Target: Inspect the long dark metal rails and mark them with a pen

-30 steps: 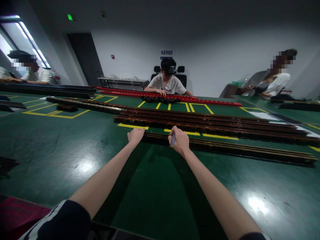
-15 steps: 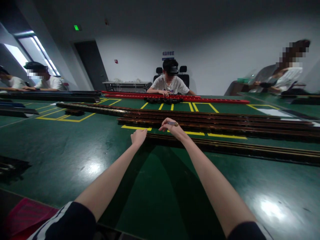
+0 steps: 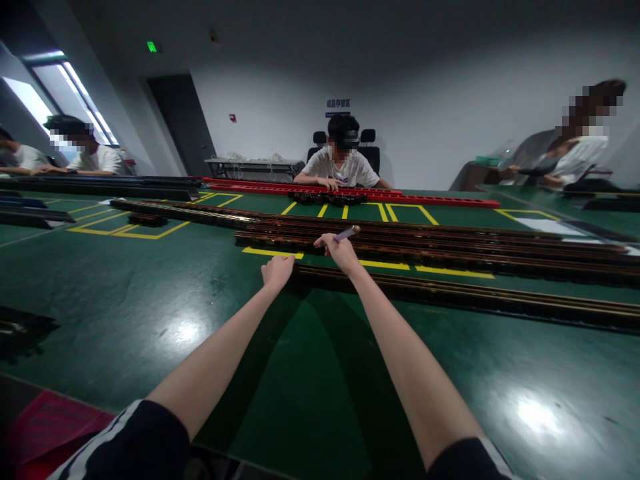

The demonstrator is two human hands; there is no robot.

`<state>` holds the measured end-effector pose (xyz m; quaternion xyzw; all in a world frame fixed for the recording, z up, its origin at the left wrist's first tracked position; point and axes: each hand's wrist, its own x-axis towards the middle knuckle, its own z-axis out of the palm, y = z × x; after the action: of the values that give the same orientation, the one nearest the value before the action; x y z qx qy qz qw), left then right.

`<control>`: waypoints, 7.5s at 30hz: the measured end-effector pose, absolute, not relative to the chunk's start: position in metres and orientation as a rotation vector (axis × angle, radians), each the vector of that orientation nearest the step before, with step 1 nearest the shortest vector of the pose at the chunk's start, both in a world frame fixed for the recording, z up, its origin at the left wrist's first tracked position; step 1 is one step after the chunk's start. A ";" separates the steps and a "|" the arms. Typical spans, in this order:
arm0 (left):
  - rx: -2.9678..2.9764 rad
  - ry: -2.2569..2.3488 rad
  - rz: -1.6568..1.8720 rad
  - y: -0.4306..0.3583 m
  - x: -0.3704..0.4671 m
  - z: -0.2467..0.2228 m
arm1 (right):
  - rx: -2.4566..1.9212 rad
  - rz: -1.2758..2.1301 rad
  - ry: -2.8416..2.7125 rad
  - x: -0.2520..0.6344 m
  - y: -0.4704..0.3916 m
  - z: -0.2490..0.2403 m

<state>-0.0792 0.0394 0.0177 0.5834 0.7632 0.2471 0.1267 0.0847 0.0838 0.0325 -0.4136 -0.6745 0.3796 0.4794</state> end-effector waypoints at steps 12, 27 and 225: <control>1.690 2.216 0.721 0.041 -0.078 0.017 | -0.945 0.964 -1.629 0.086 0.079 0.024; 1.691 2.220 0.719 0.041 -0.078 0.018 | -0.921 1.044 -1.709 0.084 0.070 0.029; 2.465 2.157 0.872 0.026 -0.062 0.008 | -1.036 1.047 -1.616 0.113 0.067 0.032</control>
<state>-0.0618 0.0263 0.0080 0.7216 0.6315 0.2553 -0.1236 0.1127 0.0671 0.0318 -0.4208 -0.6565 0.4251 0.4595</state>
